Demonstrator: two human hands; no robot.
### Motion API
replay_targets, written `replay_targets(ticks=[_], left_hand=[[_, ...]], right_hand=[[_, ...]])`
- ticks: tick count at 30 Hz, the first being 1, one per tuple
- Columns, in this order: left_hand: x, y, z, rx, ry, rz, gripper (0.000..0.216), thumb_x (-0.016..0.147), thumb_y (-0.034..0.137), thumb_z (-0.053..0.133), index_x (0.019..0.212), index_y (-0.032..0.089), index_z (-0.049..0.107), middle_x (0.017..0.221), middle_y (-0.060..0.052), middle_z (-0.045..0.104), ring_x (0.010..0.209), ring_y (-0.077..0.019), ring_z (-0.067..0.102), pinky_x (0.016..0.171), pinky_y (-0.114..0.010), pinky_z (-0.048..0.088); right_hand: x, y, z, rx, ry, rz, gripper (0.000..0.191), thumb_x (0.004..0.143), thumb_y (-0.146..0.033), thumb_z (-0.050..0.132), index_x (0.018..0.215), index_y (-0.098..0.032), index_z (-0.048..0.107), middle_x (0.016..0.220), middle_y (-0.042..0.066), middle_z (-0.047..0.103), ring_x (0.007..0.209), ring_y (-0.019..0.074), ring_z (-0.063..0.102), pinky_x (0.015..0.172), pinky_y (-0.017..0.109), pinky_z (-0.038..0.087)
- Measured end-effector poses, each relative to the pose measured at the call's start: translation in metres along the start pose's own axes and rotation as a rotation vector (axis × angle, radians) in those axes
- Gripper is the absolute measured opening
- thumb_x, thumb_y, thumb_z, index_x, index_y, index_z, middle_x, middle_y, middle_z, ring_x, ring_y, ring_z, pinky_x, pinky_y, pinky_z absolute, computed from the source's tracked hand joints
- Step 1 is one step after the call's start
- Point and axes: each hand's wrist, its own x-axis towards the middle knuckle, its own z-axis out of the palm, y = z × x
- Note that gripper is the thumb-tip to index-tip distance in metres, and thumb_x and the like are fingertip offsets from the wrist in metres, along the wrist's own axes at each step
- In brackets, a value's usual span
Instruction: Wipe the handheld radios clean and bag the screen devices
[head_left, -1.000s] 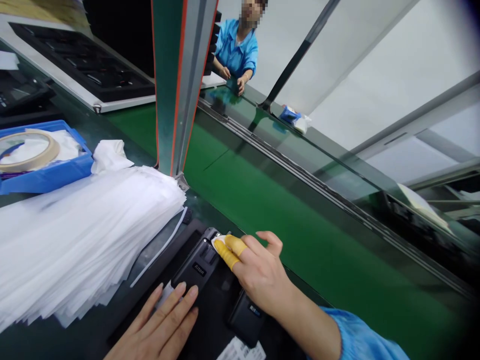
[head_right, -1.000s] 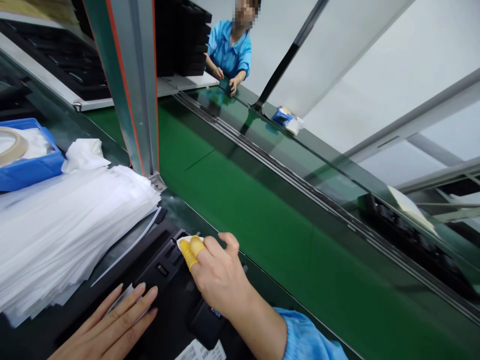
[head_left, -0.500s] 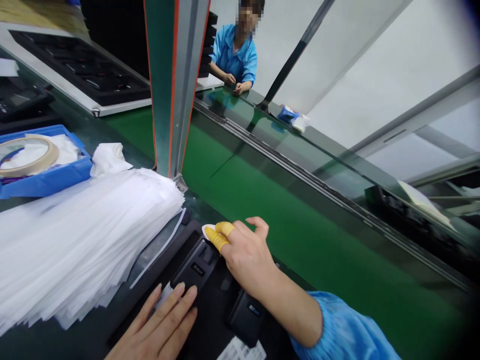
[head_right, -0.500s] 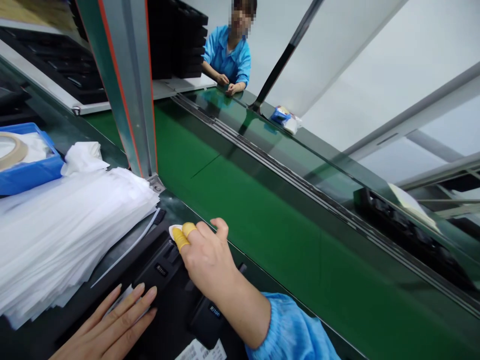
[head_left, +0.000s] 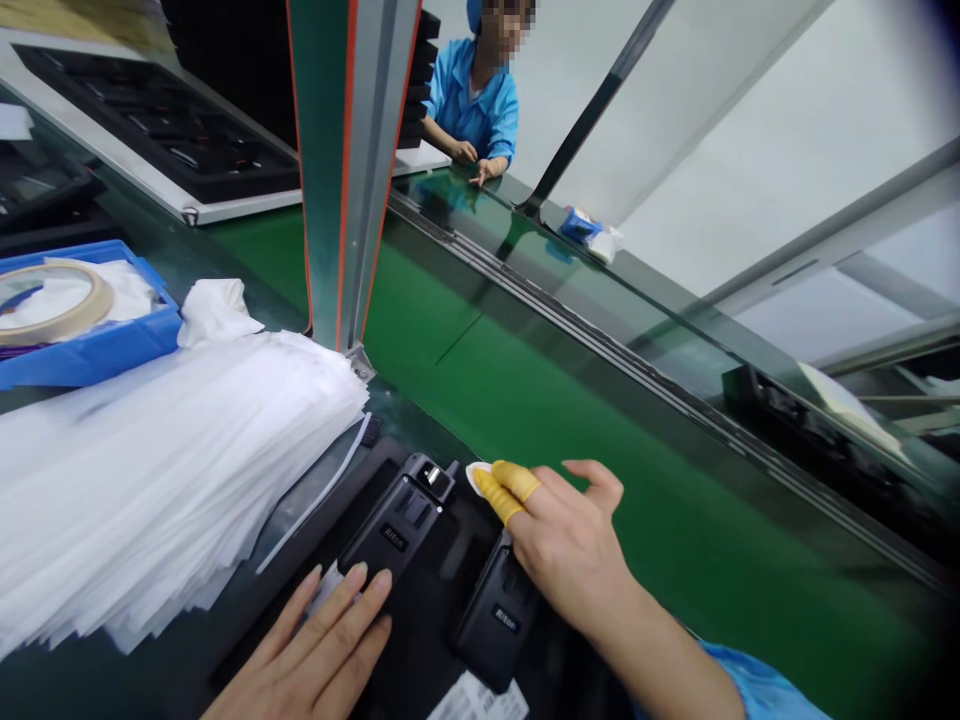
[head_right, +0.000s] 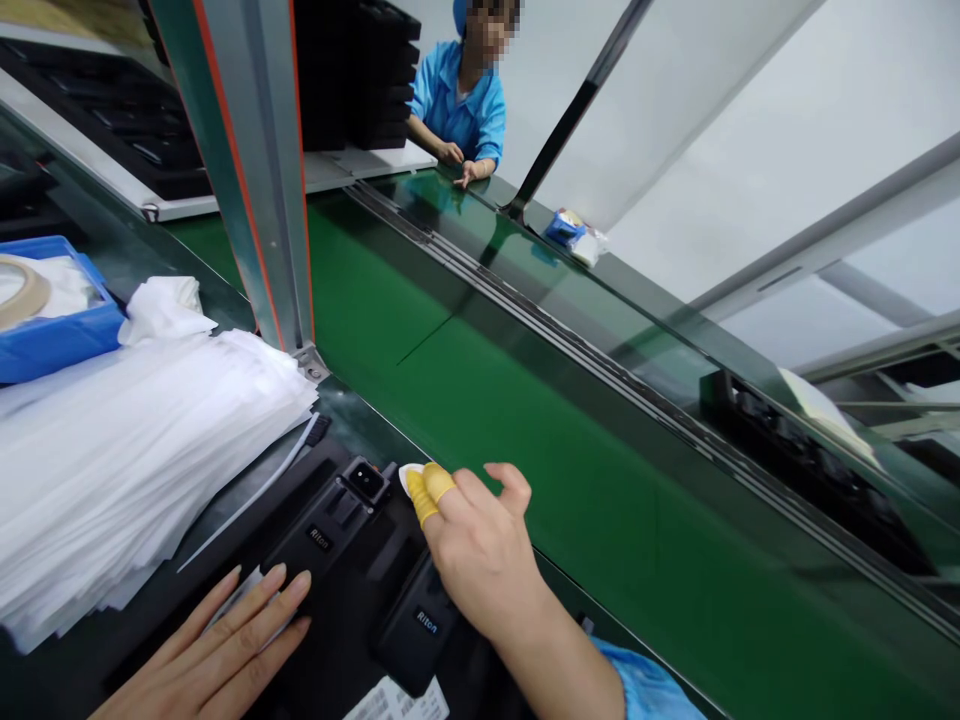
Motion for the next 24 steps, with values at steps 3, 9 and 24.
replay_targets(ticks=[3,9,24], left_hand=[[0.008,0.001,-0.011,0.051,-0.01,0.011,0.043,0.085,0.042,0.053,0.124,0.023,0.058,0.134,-0.002,0.054,0.123,-0.0193,0.049,0.112,-0.03,0.024],[0.013,0.0,-0.015,0.106,0.01,0.048,0.042,0.085,0.044,0.052,0.119,0.021,0.061,0.133,-0.004,0.056,0.121,-0.0201,0.051,0.112,-0.031,0.024],[0.009,-0.002,-0.007,0.037,-0.003,0.038,0.041,0.086,0.047,0.052,0.117,0.023,0.063,0.131,-0.003,0.057,0.118,-0.0207,0.053,0.108,-0.03,0.03]], right_hand=[[0.011,-0.004,0.002,0.034,0.005,-0.007,0.028,0.091,-0.011,0.042,0.099,-0.023,0.066,0.082,-0.001,0.067,0.071,0.0124,0.049,0.087,0.04,0.02],[0.028,-0.018,0.016,0.087,-0.082,-0.131,0.021,0.087,-0.014,0.05,0.079,-0.023,0.067,0.09,-0.002,0.065,0.077,0.0129,0.048,0.09,0.042,0.019],[0.014,-0.013,-0.006,0.147,-0.046,0.106,0.025,0.072,-0.003,0.047,0.059,-0.02,0.06,0.079,0.001,0.062,0.071,0.014,0.047,0.083,0.039,0.023]])
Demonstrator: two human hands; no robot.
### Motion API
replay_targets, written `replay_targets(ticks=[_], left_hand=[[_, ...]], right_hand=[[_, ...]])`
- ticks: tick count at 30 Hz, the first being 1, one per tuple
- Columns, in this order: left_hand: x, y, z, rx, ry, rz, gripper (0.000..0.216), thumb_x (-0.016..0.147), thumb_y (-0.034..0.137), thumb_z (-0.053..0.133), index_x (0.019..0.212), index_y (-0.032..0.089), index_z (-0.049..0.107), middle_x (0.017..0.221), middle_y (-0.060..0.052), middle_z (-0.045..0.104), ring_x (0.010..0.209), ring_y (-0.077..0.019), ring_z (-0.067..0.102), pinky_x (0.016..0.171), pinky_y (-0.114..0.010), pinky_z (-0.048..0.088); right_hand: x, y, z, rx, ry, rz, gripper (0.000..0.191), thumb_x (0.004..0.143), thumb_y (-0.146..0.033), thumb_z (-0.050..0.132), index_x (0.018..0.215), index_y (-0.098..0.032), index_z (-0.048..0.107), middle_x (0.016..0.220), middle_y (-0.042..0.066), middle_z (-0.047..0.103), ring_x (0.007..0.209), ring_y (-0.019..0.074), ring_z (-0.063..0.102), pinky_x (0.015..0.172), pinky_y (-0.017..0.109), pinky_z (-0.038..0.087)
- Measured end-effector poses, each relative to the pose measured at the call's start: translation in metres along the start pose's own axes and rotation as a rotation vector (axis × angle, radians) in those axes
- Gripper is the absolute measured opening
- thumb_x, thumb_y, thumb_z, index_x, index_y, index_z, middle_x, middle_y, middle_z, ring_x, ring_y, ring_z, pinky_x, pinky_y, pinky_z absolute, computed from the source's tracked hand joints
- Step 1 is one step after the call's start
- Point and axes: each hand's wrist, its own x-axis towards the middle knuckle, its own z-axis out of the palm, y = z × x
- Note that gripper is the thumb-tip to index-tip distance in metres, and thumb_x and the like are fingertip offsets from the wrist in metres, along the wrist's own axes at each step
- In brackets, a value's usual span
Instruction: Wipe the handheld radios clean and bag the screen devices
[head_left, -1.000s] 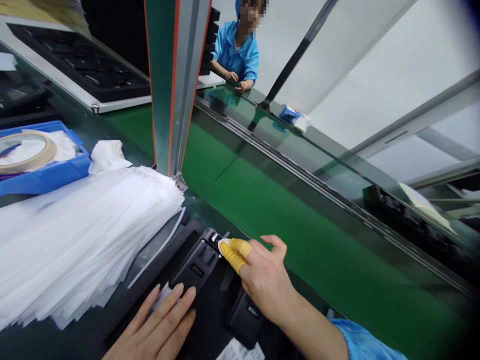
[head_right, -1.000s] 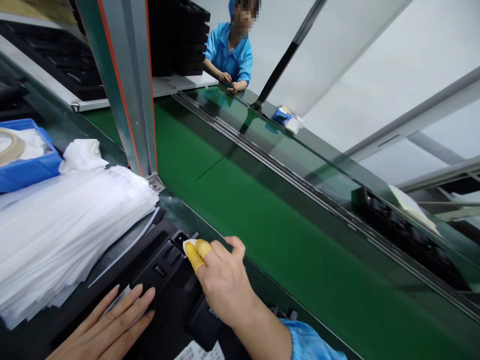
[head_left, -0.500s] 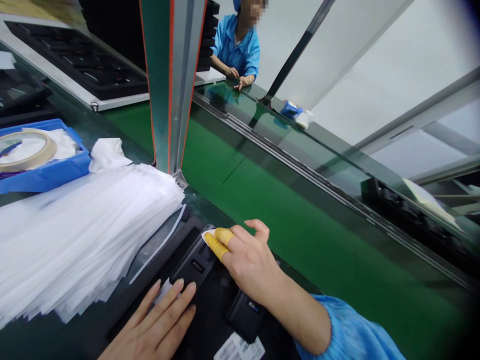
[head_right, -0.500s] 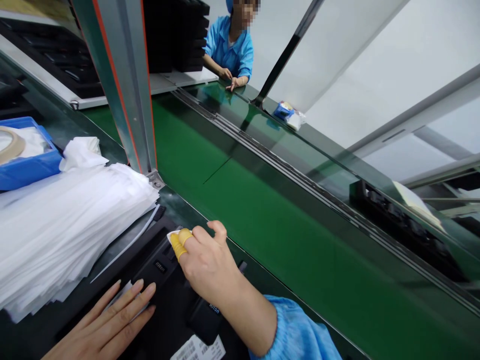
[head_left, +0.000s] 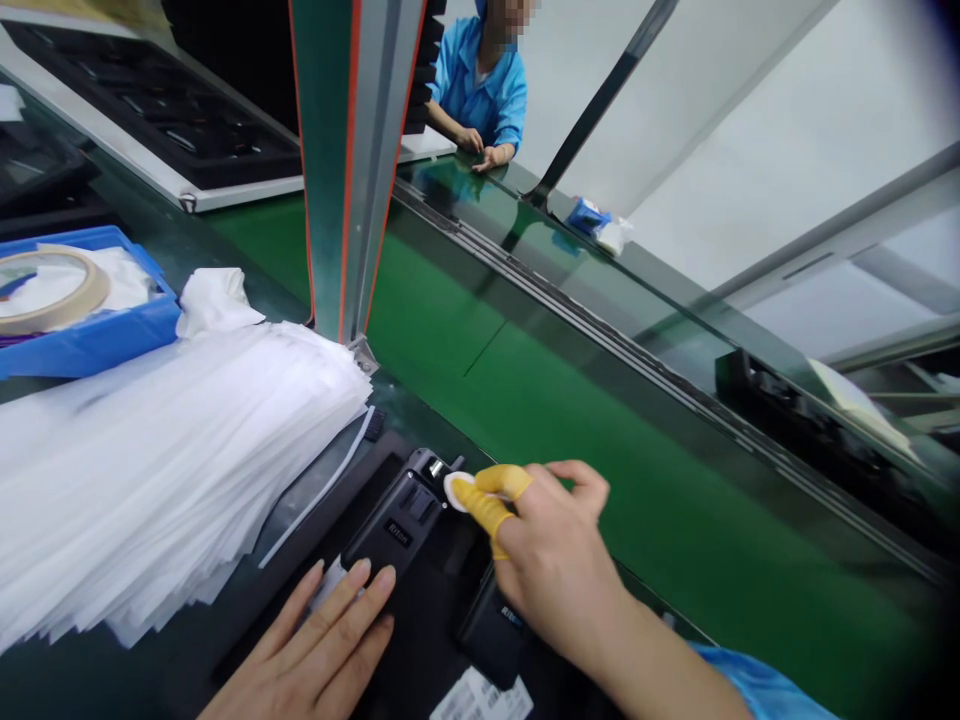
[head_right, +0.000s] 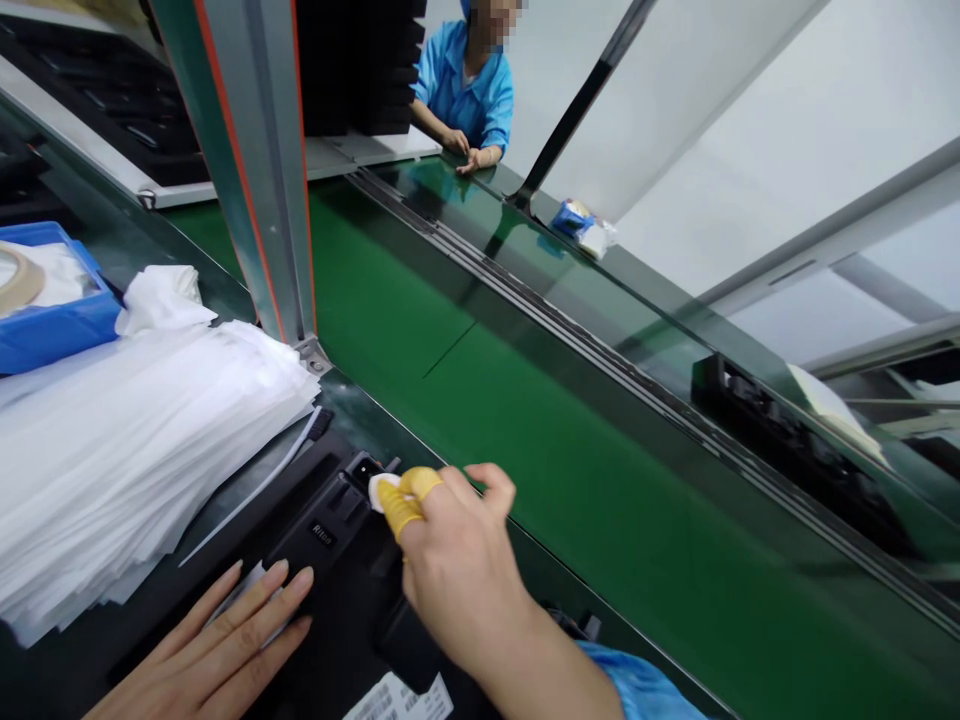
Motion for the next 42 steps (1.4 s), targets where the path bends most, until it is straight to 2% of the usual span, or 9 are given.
replay_targets(ticks=[5,9,12,15,19,27,31,36,42], left_hand=[[-0.007,-0.001,0.005,0.018,0.036,0.012,0.043,0.087,0.045,0.049,0.123,0.024,0.059,0.137,-0.002,0.051,0.125,-0.0208,0.046,0.115,-0.034,0.013],[-0.009,-0.002,0.007,0.059,0.009,0.033,0.04,0.088,0.04,0.048,0.123,0.024,0.058,0.136,-0.003,0.052,0.126,-0.0216,0.045,0.116,-0.039,0.002],[-0.01,-0.001,0.008,0.049,0.012,0.021,0.04,0.087,0.037,0.049,0.125,0.025,0.057,0.138,-0.002,0.05,0.129,-0.0211,0.042,0.116,-0.038,0.004],[-0.011,-0.002,0.01,0.044,0.026,0.018,0.04,0.088,0.035,0.049,0.127,0.026,0.055,0.139,0.0,0.049,0.13,-0.0193,0.041,0.116,-0.036,0.008],[-0.009,-0.005,0.008,0.102,0.023,0.071,0.038,0.089,0.039,0.047,0.123,0.025,0.058,0.136,-0.002,0.052,0.128,-0.0201,0.043,0.116,-0.038,0.006],[0.0,-0.006,-0.003,0.146,0.01,0.104,0.036,0.092,0.04,0.045,0.117,0.023,0.062,0.127,-0.004,0.059,0.124,-0.0211,0.047,0.116,-0.041,0.005],[0.0,-0.005,-0.003,0.1,0.024,0.081,0.032,0.091,0.034,0.046,0.116,0.022,0.063,0.129,-0.002,0.059,0.123,-0.0177,0.049,0.116,-0.034,0.009],[0.003,0.001,-0.011,0.018,-0.059,0.013,0.04,0.087,0.043,0.052,0.121,0.023,0.059,0.133,-0.003,0.055,0.121,-0.0203,0.051,0.111,-0.031,0.028],[0.008,0.011,-0.021,0.007,-0.115,-0.059,0.043,0.081,0.045,0.059,0.117,0.021,0.062,0.133,-0.008,0.055,0.118,-0.0255,0.055,0.098,-0.038,0.045]], right_hand=[[0.011,-0.022,0.015,0.072,-0.068,0.055,0.031,0.068,-0.002,0.047,0.08,-0.022,0.067,0.077,0.001,0.059,0.072,0.0145,0.048,0.08,0.038,0.024],[-0.001,-0.008,0.008,0.045,-0.074,0.069,0.022,0.06,-0.003,0.047,0.055,-0.02,0.06,0.065,0.002,0.054,0.066,0.0144,0.046,0.079,0.038,0.023],[-0.006,0.011,-0.001,-0.045,-0.037,0.128,0.02,0.058,-0.004,0.047,0.048,-0.019,0.055,0.058,0.002,0.049,0.062,0.014,0.043,0.077,0.038,0.023],[0.001,0.019,-0.002,-0.082,-0.02,0.104,0.022,0.065,-0.003,0.048,0.055,-0.019,0.06,0.066,0.002,0.054,0.067,0.0142,0.044,0.078,0.039,0.023],[0.02,0.01,0.013,-0.046,-0.041,-0.018,0.026,0.078,-0.005,0.05,0.08,-0.024,0.067,0.082,0.0,0.061,0.074,0.0143,0.046,0.084,0.041,0.02],[0.017,0.007,0.026,-0.035,-0.043,-0.146,0.02,0.086,-0.012,0.052,0.093,-0.023,0.067,0.088,0.0,0.064,0.077,0.0139,0.046,0.089,0.042,0.019],[-0.002,0.006,0.022,-0.013,0.009,-0.108,0.023,0.086,-0.009,0.048,0.085,-0.021,0.067,0.086,0.0,0.065,0.074,0.0126,0.046,0.089,0.041,0.02],[-0.019,-0.001,0.016,0.019,-0.018,-0.078,0.027,0.086,-0.007,0.046,0.072,-0.02,0.064,0.08,-0.001,0.064,0.073,0.0124,0.048,0.089,0.04,0.021],[-0.025,-0.023,0.004,0.019,0.006,-0.029,0.028,0.083,-0.004,0.044,0.07,-0.02,0.064,0.085,-0.001,0.064,0.073,0.0123,0.049,0.09,0.04,0.022]])
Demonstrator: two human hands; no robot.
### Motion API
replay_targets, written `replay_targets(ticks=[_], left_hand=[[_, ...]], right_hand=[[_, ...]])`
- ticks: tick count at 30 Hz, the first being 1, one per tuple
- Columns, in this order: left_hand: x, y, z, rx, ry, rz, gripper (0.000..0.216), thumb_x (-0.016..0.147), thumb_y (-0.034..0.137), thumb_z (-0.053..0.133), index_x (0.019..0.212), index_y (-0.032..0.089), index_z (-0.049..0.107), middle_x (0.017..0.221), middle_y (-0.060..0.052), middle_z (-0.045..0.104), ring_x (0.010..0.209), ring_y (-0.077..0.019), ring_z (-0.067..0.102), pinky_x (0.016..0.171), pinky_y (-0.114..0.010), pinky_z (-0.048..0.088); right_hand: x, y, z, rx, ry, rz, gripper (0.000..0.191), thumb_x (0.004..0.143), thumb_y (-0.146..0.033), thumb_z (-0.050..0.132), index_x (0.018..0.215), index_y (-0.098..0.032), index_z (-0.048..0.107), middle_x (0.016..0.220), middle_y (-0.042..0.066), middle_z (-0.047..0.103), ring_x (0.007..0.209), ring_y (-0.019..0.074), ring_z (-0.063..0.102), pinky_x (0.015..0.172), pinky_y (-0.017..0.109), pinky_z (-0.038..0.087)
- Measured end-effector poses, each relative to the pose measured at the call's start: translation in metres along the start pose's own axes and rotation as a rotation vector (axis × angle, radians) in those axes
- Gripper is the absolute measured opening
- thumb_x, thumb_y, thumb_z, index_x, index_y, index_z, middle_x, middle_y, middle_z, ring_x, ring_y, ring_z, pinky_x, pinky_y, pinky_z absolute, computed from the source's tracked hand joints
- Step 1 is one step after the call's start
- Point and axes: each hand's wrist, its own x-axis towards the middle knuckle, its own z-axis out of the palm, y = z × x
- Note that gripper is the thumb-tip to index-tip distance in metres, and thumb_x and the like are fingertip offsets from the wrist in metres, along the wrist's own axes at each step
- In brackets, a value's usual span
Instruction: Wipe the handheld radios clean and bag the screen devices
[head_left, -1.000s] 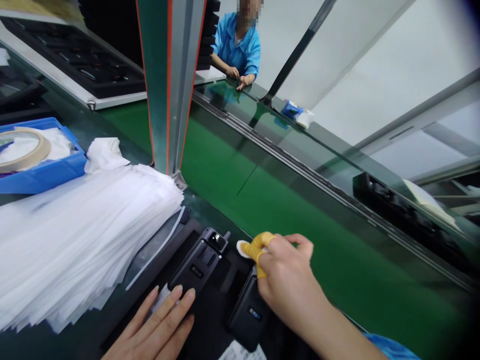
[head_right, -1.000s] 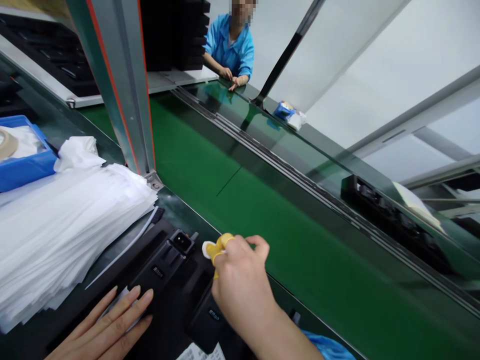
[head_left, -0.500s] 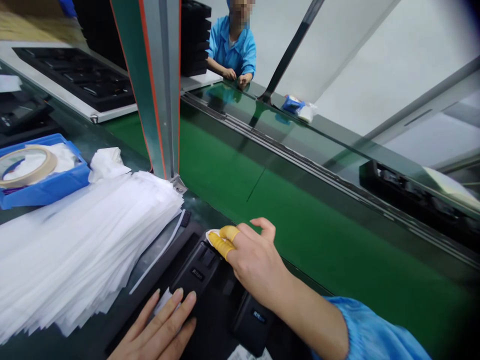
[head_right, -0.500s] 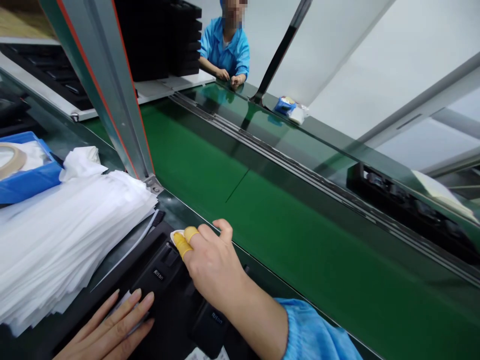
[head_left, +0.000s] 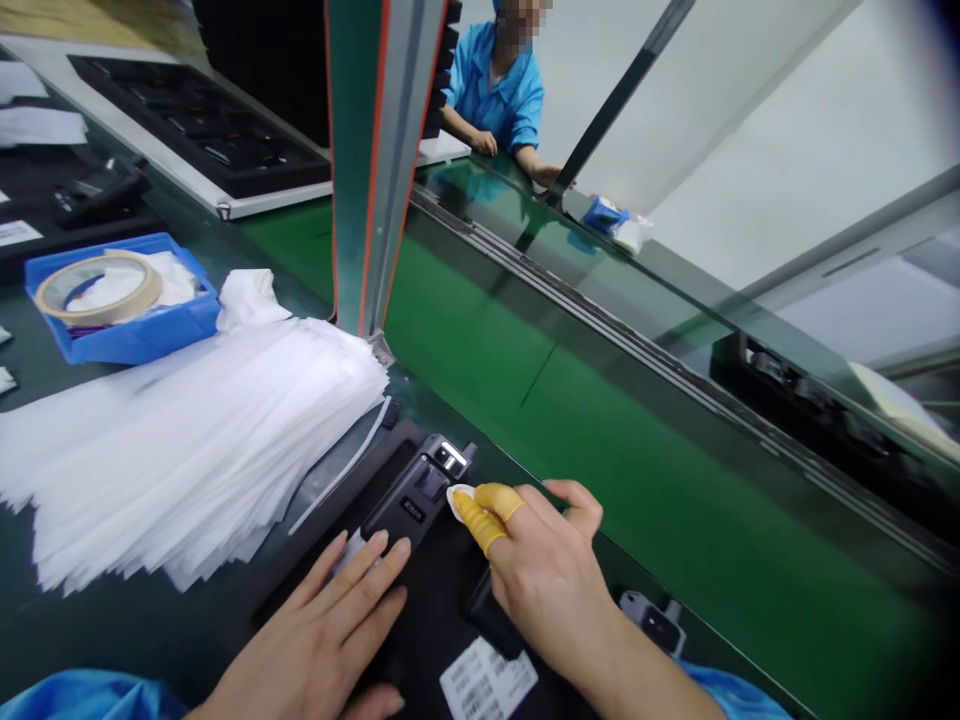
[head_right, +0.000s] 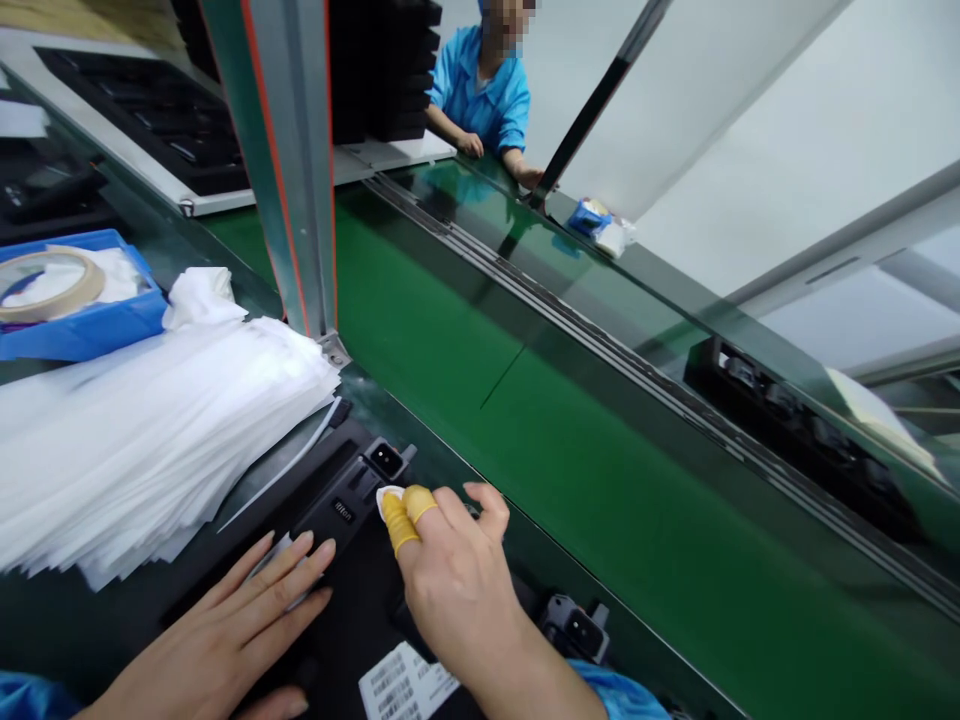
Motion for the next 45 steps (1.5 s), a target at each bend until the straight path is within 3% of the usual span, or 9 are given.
replay_targets(ticks=[5,9,16,23,30,38,42,45], left_hand=[[-0.004,0.003,0.003,-0.078,-0.033,-0.036,0.044,0.084,0.045,0.057,0.121,0.02,0.059,0.136,-0.009,0.052,0.123,-0.0256,0.05,0.101,-0.041,0.042],[-0.006,0.002,0.006,-0.167,-0.033,-0.064,0.045,0.085,0.042,0.056,0.123,0.018,0.057,0.136,-0.009,0.051,0.125,-0.0242,0.048,0.109,-0.041,0.032],[-0.01,0.002,0.012,-0.194,-0.069,-0.051,0.046,0.086,0.043,0.054,0.125,0.018,0.056,0.141,-0.011,0.046,0.131,-0.0264,0.04,0.109,-0.044,0.031],[-0.008,0.005,0.012,-0.209,-0.039,-0.076,0.047,0.085,0.041,0.056,0.125,0.017,0.055,0.138,-0.012,0.049,0.128,-0.027,0.044,0.108,-0.045,0.033],[-0.007,0.003,0.01,-0.177,-0.035,-0.046,0.042,0.085,0.04,0.056,0.121,0.018,0.058,0.141,-0.012,0.045,0.13,-0.0273,0.042,0.106,-0.045,0.036],[-0.007,0.005,0.011,-0.138,-0.056,-0.058,0.046,0.084,0.039,0.058,0.124,0.016,0.056,0.138,-0.013,0.048,0.128,-0.0287,0.044,0.103,-0.047,0.04],[-0.006,0.004,0.011,-0.166,-0.052,-0.06,0.045,0.084,0.041,0.057,0.122,0.017,0.057,0.141,-0.012,0.045,0.13,-0.0281,0.041,0.105,-0.048,0.037],[-0.005,0.004,0.009,-0.162,-0.039,-0.053,0.042,0.083,0.037,0.059,0.119,0.016,0.059,0.141,-0.013,0.045,0.129,-0.0291,0.043,0.103,-0.049,0.039]], right_hand=[[0.006,-0.028,0.012,0.006,-0.011,-0.076,0.021,0.082,-0.006,0.049,0.083,-0.02,0.066,0.089,0.0,0.064,0.077,0.0136,0.049,0.088,0.038,0.024],[0.011,-0.039,0.024,-0.05,-0.029,-0.092,0.016,0.081,-0.01,0.053,0.077,-0.019,0.065,0.084,0.002,0.063,0.076,0.0151,0.047,0.087,0.039,0.024],[-0.001,-0.042,0.016,-0.042,-0.042,-0.081,0.022,0.081,-0.005,0.047,0.075,-0.019,0.063,0.086,0.003,0.063,0.078,0.0159,0.048,0.089,0.039,0.024],[0.015,-0.046,0.026,-0.089,-0.028,-0.054,0.015,0.082,-0.012,0.054,0.085,-0.021,0.066,0.082,0.001,0.06,0.077,0.016,0.048,0.087,0.04,0.024],[-0.006,-0.038,0.014,-0.04,-0.056,-0.076,0.022,0.084,-0.007,0.047,0.087,-0.019,0.065,0.088,0.001,0.064,0.079,0.0152,0.047,0.088,0.039,0.023],[0.012,-0.045,0.025,-0.081,-0.017,-0.036,0.014,0.082,-0.012,0.054,0.078,-0.02,0.065,0.077,0.001,0.058,0.075,0.0155,0.046,0.085,0.039,0.023],[-0.001,-0.039,0.019,-0.024,-0.07,-0.045,0.016,0.081,-0.009,0.052,0.077,-0.021,0.063,0.08,-0.001,0.06,0.075,0.0146,0.046,0.087,0.039,0.022],[-0.014,-0.029,0.011,-0.023,-0.059,0.006,0.025,0.078,-0.003,0.048,0.064,-0.02,0.06,0.08,-0.001,0.06,0.073,0.0138,0.046,0.087,0.039,0.023]])
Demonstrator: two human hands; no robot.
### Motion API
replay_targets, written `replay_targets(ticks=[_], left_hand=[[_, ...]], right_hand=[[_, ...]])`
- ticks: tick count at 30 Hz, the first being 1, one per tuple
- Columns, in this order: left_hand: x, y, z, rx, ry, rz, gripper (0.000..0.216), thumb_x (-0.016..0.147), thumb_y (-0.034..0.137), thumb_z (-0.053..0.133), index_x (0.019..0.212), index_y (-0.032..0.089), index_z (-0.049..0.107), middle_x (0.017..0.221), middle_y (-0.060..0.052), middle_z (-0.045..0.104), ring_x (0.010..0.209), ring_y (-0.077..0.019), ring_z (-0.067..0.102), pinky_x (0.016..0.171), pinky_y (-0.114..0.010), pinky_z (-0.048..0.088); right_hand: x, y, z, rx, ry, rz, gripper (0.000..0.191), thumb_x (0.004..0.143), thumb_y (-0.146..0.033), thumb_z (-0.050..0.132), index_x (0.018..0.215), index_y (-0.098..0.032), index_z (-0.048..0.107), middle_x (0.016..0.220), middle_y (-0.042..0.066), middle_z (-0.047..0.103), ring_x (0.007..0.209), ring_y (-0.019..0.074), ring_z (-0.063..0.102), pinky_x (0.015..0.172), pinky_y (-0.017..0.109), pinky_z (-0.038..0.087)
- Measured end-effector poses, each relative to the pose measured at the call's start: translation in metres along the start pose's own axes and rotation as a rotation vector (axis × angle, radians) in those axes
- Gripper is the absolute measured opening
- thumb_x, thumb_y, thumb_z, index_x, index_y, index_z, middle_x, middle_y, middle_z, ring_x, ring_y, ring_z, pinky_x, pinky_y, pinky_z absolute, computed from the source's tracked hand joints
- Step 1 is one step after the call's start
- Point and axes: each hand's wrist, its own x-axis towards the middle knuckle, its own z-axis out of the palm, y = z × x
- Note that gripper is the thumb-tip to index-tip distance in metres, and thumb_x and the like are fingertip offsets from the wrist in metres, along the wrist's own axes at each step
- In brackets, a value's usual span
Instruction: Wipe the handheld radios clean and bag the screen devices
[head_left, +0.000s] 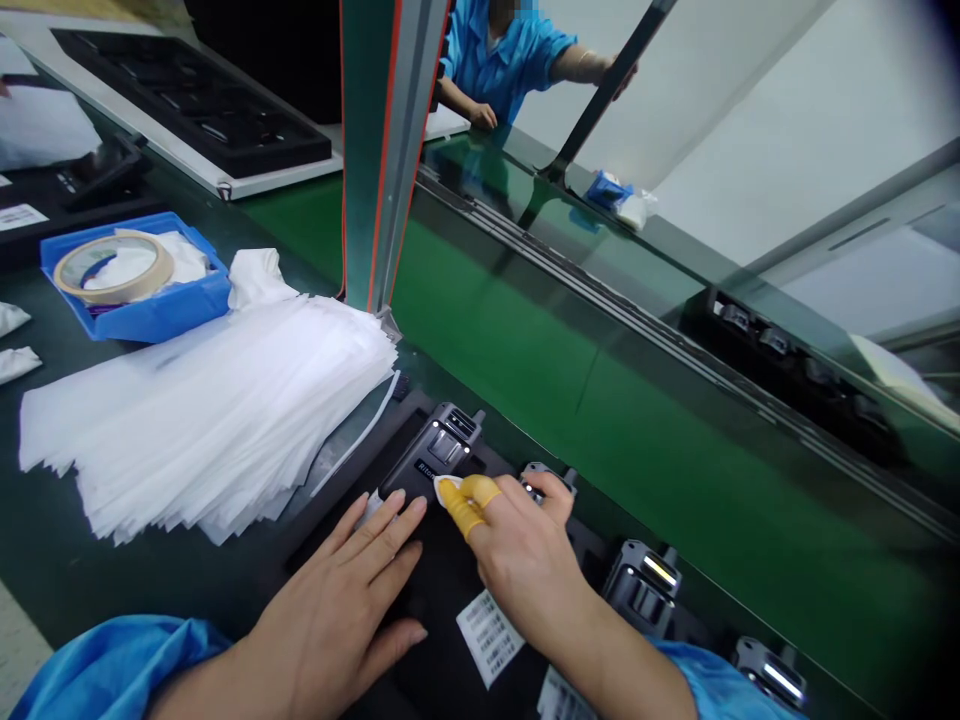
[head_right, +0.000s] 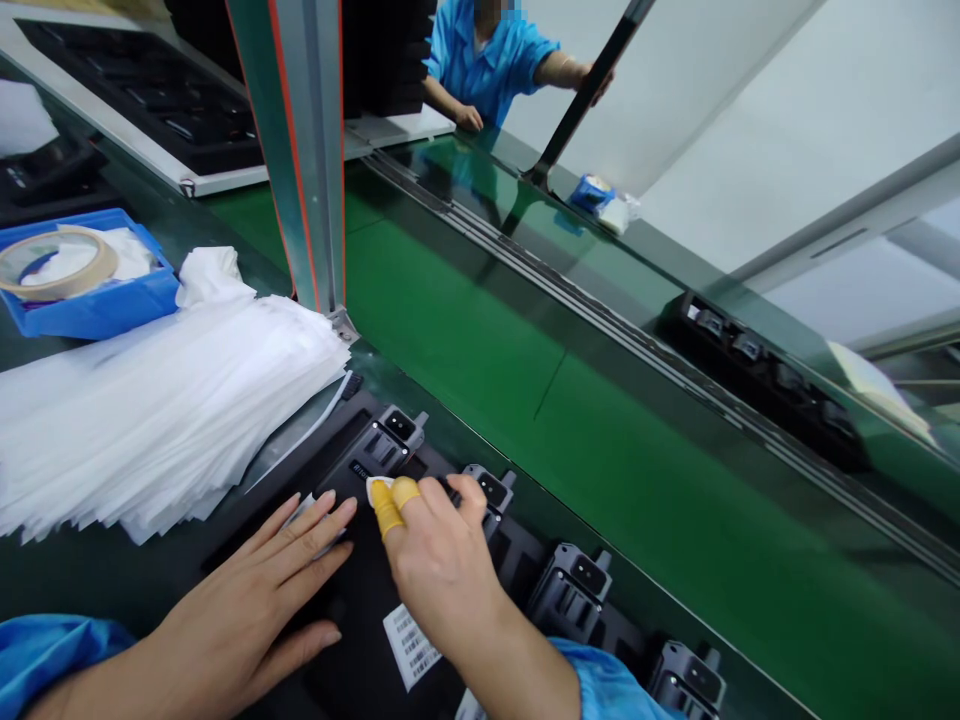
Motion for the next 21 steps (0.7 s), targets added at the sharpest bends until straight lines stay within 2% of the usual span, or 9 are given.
replay_targets(ticks=[3,6,8,11,13,15,18,21], left_hand=[[0.0,0.002,0.0,0.009,-0.005,-0.005,0.042,0.082,0.036,0.061,0.119,0.016,0.059,0.141,-0.013,0.045,0.128,-0.0295,0.043,0.102,-0.049,0.04],[-0.002,0.002,0.002,-0.007,-0.01,-0.027,0.042,0.083,0.036,0.06,0.121,0.017,0.057,0.144,-0.013,0.04,0.131,-0.0295,0.039,0.105,-0.05,0.037],[-0.004,0.001,0.002,-0.035,-0.005,-0.022,0.039,0.085,0.033,0.058,0.121,0.017,0.057,0.145,-0.014,0.04,0.132,-0.0302,0.037,0.105,-0.053,0.035],[-0.005,0.002,-0.002,-0.166,0.076,-0.016,0.03,0.089,0.024,0.052,0.117,0.016,0.059,0.138,-0.014,0.048,0.131,-0.0295,0.039,0.105,-0.053,0.035],[-0.006,0.004,-0.007,-0.349,0.154,-0.071,0.027,0.091,0.02,0.048,0.115,0.015,0.06,0.129,-0.013,0.057,0.123,-0.0252,0.048,0.102,-0.045,0.041],[-0.005,0.006,-0.013,-0.604,0.172,-0.18,0.027,0.092,0.022,0.046,0.113,0.015,0.06,0.116,-0.012,0.063,0.104,-0.02,0.061,0.091,-0.035,0.05],[-0.002,0.008,-0.018,-1.06,0.126,-0.35,0.031,0.091,0.033,0.047,0.111,0.013,0.06,0.095,-0.009,0.066,0.075,-0.0156,0.064,0.07,-0.029,0.055],[0.001,0.008,-0.018,-1.394,0.09,-0.436,0.037,0.087,0.041,0.053,0.108,0.011,0.06,0.076,-0.004,0.063,0.066,-0.0139,0.059,0.065,-0.027,0.051]], right_hand=[[-0.012,0.007,-0.009,0.008,0.024,0.104,0.029,0.073,0.001,0.045,0.061,-0.019,0.062,0.078,0.001,0.06,0.071,0.0139,0.047,0.085,0.04,0.025],[-0.022,0.005,-0.02,0.136,0.02,0.227,0.033,0.073,-0.001,0.044,0.076,-0.023,0.069,0.081,0.002,0.061,0.074,0.0149,0.051,0.081,0.039,0.03],[-0.026,-0.002,-0.029,0.379,0.015,0.356,0.034,0.078,-0.007,0.046,0.09,-0.027,0.07,0.083,0.002,0.061,0.076,0.015,0.053,0.077,0.036,0.036],[-0.024,-0.017,-0.039,0.978,0.005,0.677,0.023,0.081,-0.024,0.054,0.095,-0.029,0.071,0.084,0.002,0.064,0.075,0.0148,0.054,0.068,0.03,0.042],[-0.019,-0.029,-0.041,1.355,-0.012,0.949,0.019,0.074,-0.032,0.063,0.089,-0.027,0.073,0.08,0.002,0.064,0.065,0.0124,0.05,0.06,0.026,0.04],[-0.012,-0.04,-0.042,1.629,-0.019,1.149,0.025,0.063,-0.034,0.072,0.085,-0.023,0.073,0.07,0.0,0.061,0.055,0.0082,0.039,0.053,0.023,0.034],[-0.005,-0.054,-0.04,1.871,0.005,1.219,0.031,0.057,-0.033,0.078,0.084,-0.02,0.073,0.06,-0.003,0.055,0.051,0.0053,0.031,0.053,0.021,0.03],[-0.003,-0.065,-0.036,1.933,0.003,1.191,0.03,0.058,-0.032,0.078,0.084,-0.019,0.072,0.061,-0.003,0.055,0.051,0.0048,0.031,0.054,0.021,0.03]])
